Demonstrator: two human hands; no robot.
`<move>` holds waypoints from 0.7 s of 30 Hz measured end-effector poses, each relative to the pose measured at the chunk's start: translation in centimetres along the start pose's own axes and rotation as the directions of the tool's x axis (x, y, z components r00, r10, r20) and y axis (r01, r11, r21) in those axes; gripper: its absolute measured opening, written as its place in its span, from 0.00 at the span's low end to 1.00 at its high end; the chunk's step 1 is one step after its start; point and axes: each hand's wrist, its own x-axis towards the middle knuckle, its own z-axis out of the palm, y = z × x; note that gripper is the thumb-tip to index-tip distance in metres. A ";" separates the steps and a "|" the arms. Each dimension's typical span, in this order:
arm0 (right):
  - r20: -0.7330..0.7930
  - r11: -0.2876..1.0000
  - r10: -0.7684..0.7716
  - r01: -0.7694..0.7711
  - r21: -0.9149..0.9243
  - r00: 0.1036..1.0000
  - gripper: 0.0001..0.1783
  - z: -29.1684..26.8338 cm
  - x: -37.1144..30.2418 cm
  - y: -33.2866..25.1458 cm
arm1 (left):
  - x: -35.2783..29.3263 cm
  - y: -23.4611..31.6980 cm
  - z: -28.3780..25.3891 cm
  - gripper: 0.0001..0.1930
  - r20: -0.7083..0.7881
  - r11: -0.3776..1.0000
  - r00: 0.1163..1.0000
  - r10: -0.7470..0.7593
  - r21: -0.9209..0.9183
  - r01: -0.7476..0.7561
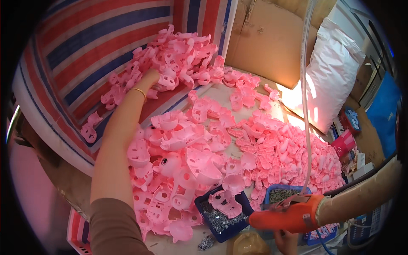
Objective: Assembling pink plastic toy components by hand and using a pneumatic assembly tool.
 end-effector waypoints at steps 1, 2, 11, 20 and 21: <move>0.027 1.000 0.012 -0.012 -0.021 1.000 0.09 -0.8 -0.2 -0.2 | -6.4 5.3 0.8 0.14 0.043 0.960 0.967 -0.249 -0.124 0.253; 0.040 1.000 -0.030 0.029 0.012 0.999 0.09 -0.9 0.1 -0.3 | -9.3 5.9 -4.1 0.14 -0.004 0.956 0.962 -0.272 -0.114 0.270; 0.061 0.918 0.120 -0.134 0.374 0.991 0.04 -1.0 3.0 -2.7 | -19.3 13.8 -17.2 0.12 0.354 0.961 0.899 -0.258 0.190 0.201; 0.093 0.955 0.079 -0.102 0.279 0.993 0.08 -1.4 2.6 -3.1 | -11.3 5.6 -6.2 0.14 -0.114 0.944 0.967 -0.228 -0.268 0.191; 0.109 0.953 0.078 -0.106 0.285 0.991 0.08 -1.3 2.5 -3.1 | -8.5 1.8 -7.5 0.16 -0.037 0.955 0.957 -0.287 -0.087 0.283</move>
